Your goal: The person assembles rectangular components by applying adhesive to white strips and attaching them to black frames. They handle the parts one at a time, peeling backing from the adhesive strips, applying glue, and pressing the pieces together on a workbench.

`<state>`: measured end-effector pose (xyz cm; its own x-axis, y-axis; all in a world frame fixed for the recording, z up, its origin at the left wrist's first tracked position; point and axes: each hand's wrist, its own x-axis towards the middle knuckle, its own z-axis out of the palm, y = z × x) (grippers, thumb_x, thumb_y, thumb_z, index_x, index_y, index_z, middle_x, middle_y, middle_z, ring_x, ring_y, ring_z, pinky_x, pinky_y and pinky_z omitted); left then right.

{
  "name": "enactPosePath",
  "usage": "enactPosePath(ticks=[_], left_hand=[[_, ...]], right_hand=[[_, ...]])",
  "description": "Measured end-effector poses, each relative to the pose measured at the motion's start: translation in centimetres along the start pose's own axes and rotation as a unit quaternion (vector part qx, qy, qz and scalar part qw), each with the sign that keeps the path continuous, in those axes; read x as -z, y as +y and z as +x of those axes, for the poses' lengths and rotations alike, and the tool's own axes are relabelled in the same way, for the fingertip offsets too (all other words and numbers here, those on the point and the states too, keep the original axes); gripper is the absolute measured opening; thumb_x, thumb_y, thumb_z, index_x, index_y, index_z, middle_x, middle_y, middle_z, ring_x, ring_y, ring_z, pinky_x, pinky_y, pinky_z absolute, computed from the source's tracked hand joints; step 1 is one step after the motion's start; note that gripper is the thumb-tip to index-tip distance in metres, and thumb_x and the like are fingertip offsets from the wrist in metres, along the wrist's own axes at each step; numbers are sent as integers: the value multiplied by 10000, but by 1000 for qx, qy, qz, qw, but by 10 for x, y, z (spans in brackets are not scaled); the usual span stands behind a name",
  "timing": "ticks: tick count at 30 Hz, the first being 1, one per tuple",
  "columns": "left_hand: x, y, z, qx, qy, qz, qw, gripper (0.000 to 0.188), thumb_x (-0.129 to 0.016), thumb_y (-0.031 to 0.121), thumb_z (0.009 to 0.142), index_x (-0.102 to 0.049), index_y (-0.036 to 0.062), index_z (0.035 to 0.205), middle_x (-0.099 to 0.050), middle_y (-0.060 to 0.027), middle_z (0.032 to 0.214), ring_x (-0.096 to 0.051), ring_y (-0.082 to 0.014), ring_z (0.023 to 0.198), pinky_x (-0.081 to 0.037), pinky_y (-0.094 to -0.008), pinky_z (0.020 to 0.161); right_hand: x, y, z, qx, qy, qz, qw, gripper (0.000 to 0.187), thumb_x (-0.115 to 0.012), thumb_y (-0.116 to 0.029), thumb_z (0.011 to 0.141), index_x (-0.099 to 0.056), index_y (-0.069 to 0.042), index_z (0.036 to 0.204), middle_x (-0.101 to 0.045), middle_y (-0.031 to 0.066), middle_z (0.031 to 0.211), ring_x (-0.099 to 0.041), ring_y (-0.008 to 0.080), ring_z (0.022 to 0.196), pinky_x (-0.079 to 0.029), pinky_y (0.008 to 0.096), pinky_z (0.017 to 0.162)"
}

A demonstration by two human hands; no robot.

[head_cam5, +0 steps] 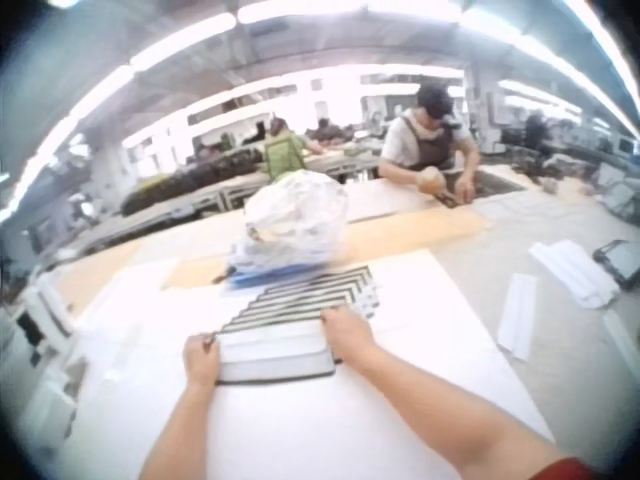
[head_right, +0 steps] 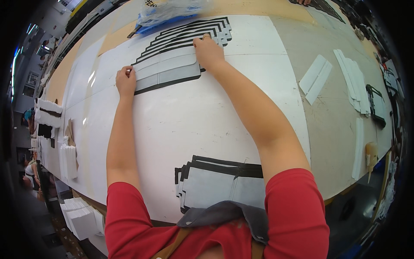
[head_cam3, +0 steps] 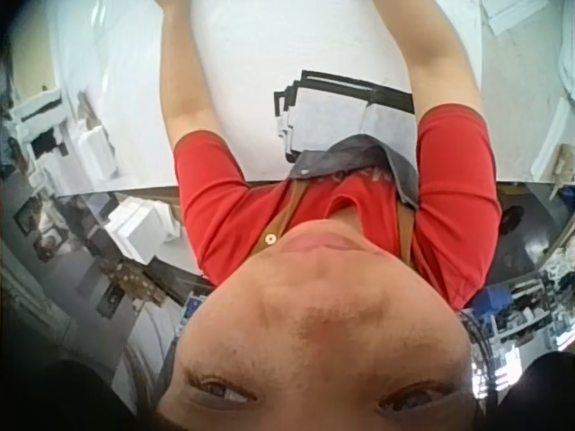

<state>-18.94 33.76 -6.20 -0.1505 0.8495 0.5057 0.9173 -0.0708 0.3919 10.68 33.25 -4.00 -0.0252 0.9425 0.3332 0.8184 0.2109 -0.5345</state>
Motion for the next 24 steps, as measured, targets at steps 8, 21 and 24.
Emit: enactPosePath(ticks=[8, 21, 24], left_hand=[[0, -29, 2, 199, 93, -391, 894, 294, -471, 223, 903, -574, -7, 1056, -565, -97, 1050, -507, -185, 986, -387, -304, 864], [38, 132, -58, -16, 71, -370, 926, 269, -457, 163, 922, -506, 1, 1132, -519, -98, 1116, -497, -198, 1037, -389, -298, 903], [55, 174, -70, -73, 22, -382, 921, 249, -460, 134, 916, -503, 5, 1126, -521, -93, 1115, -500, -180, 1024, -385, -295, 903]], right_hand=[[102, 50, -72, 90, 46, -12, 995, 189, -541, -139, 836, -599, -65, 1001, -540, 130, 1005, -558, 291, 906, -458, 374, 776], [308, 224, -271, -279, 57, -312, 906, 207, -526, -117, 803, -616, -15, 958, -570, 157, 1052, -534, 300, 1023, -465, 393, 830], [331, 243, -286, -372, 8, -368, 852, 191, -532, -100, 799, -629, -12, 938, -571, 172, 1053, -549, 312, 1008, -485, 390, 810]])
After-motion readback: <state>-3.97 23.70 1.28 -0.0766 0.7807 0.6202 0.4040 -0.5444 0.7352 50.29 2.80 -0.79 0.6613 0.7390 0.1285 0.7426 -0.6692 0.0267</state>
